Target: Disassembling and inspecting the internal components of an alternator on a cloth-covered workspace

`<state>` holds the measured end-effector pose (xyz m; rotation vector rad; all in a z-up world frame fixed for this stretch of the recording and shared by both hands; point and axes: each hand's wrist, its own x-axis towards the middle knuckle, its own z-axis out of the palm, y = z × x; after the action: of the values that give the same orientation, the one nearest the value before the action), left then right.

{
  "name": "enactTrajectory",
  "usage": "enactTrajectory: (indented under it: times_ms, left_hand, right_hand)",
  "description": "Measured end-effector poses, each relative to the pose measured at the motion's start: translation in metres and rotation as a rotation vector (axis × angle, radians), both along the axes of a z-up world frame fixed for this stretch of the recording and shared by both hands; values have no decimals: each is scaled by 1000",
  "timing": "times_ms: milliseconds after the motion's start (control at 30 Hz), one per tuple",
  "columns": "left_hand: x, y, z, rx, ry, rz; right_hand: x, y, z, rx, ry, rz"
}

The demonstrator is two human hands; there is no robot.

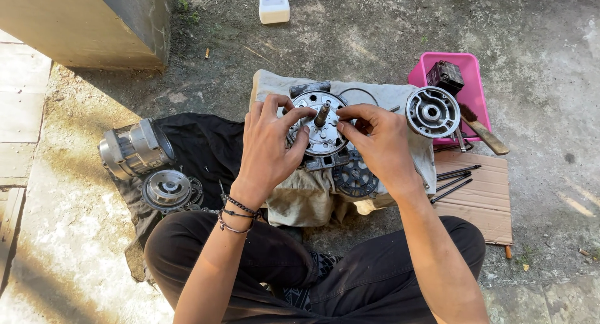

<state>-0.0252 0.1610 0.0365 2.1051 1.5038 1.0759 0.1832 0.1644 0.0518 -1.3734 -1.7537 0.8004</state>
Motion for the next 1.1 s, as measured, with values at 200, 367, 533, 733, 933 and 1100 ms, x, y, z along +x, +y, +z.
enactTrajectory:
  times_ms: [200, 367, 533, 733, 933, 1100]
  left_hand:
    - [0, 1, 0, -8, -3, -4]
    - [0, 0, 3, -13, -13, -8]
    - [0, -1, 4, -9, -20, -5]
    - [1, 1, 2, -14, -23, 6]
    - [0, 2, 0, -79, -96, 6]
    - [-1, 5, -10, -163, -226, 11]
  right_hand:
    - [-4, 0, 1, 79, -64, -16]
    - [-8, -3, 5, 64, -51, -24]
    - [-9, -2, 6, 25, -60, -44]
    - [-9, 3, 8, -5, -91, -29]
    - [-4, 16, -12, -231, 16, -101]
    - [6, 31, -51, -373, 315, -145]
